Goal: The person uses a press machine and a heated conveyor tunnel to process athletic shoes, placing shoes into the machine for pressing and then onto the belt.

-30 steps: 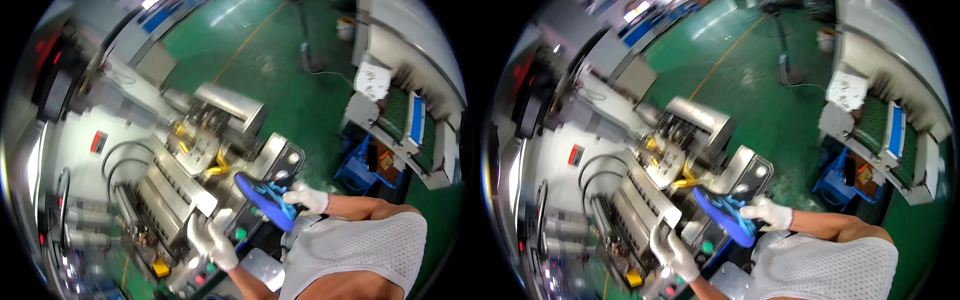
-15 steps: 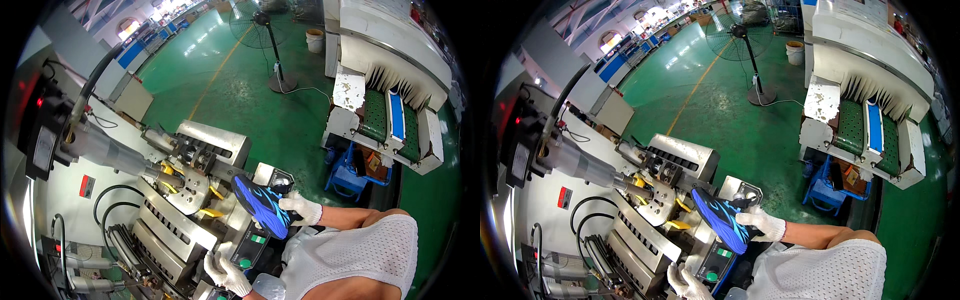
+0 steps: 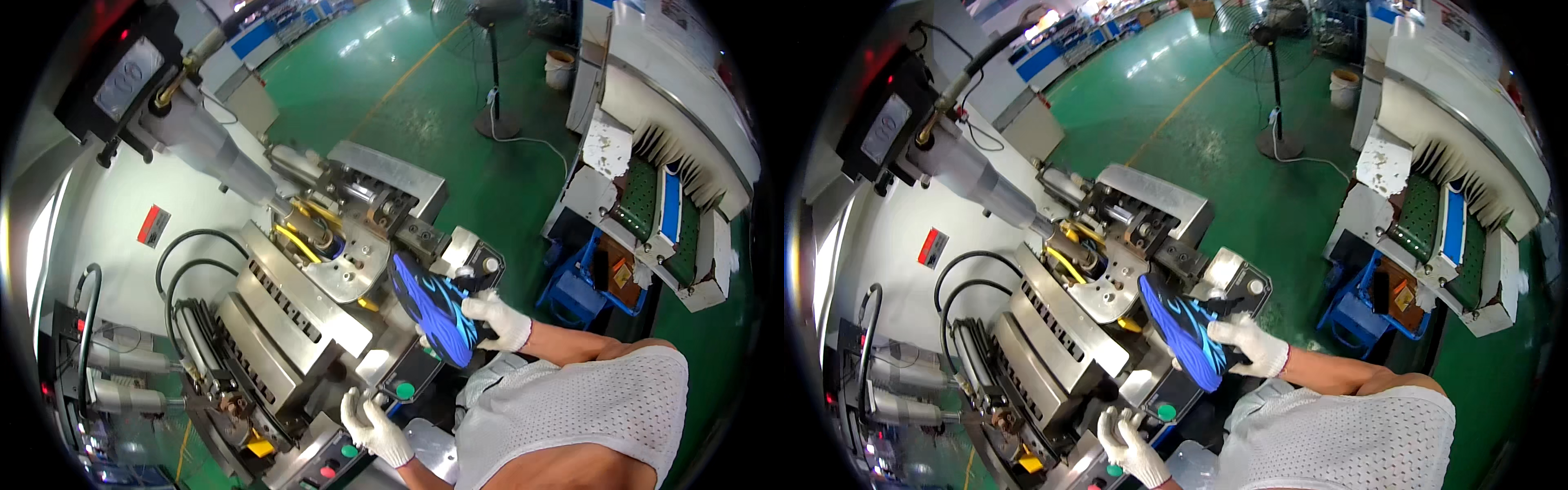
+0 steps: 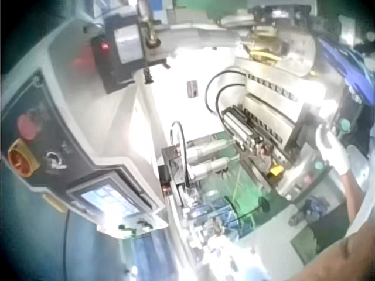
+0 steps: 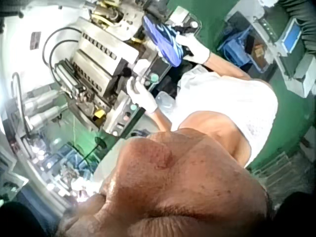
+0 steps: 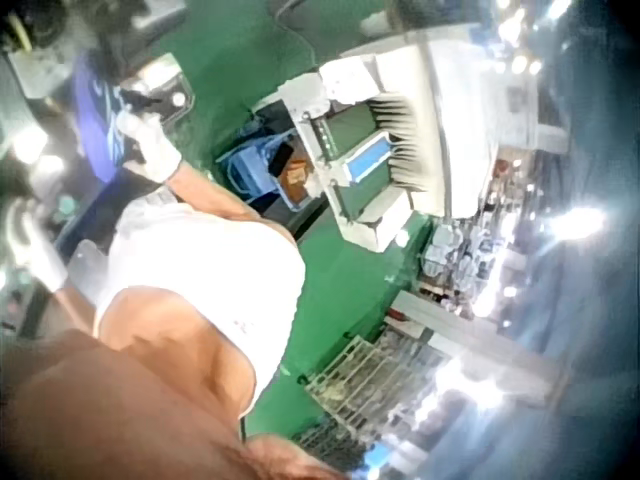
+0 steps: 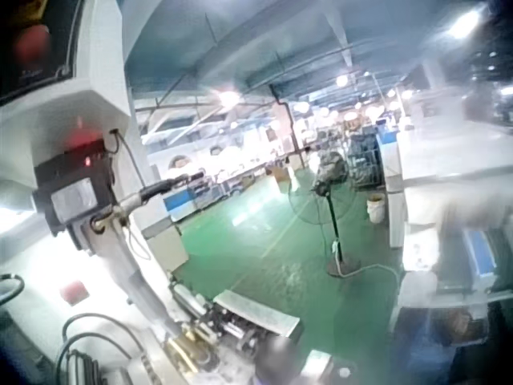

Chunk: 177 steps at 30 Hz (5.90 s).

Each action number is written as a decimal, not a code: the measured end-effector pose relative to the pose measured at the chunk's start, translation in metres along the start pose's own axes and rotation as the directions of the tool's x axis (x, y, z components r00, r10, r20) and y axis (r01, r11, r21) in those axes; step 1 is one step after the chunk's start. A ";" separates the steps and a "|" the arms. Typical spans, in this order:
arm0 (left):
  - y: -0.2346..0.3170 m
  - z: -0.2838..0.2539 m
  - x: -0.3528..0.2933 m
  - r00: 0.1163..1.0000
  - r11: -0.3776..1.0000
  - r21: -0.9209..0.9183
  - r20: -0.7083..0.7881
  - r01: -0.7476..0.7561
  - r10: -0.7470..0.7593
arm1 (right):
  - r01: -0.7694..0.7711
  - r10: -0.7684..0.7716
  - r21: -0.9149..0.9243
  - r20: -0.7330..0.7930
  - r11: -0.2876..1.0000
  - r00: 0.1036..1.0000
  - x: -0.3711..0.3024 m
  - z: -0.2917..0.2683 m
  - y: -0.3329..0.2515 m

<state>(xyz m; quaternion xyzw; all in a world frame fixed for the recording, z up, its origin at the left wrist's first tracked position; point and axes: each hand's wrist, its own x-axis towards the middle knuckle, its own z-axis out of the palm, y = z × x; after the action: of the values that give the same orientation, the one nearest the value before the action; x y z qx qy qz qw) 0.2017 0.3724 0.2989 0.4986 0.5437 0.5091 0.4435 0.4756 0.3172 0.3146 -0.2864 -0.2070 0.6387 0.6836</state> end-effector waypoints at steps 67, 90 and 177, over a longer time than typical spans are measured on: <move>-0.269 -0.119 -0.239 0.400 0.526 0.261 -0.901 0.809 -0.168 | -0.138 -0.321 -0.860 0.032 -0.491 0.947 0.474 -0.048 0.132; -0.239 -0.156 -0.342 0.341 0.696 -0.034 -0.854 0.717 -0.392 | 0.787 0.609 -0.366 0.499 -0.496 0.616 0.052 -0.021 0.258; -0.353 -0.764 -0.363 0.435 0.114 0.438 -0.899 0.892 0.054 | -0.146 0.357 -0.627 -0.602 -0.765 0.715 -0.112 -0.038 0.237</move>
<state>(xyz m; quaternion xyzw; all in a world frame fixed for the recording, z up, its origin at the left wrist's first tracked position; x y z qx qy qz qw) -0.5467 -0.0674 0.0060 0.1726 0.9811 0.0609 -0.0629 0.3103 0.2062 0.1395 -0.7242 -0.5554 0.3092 -0.2672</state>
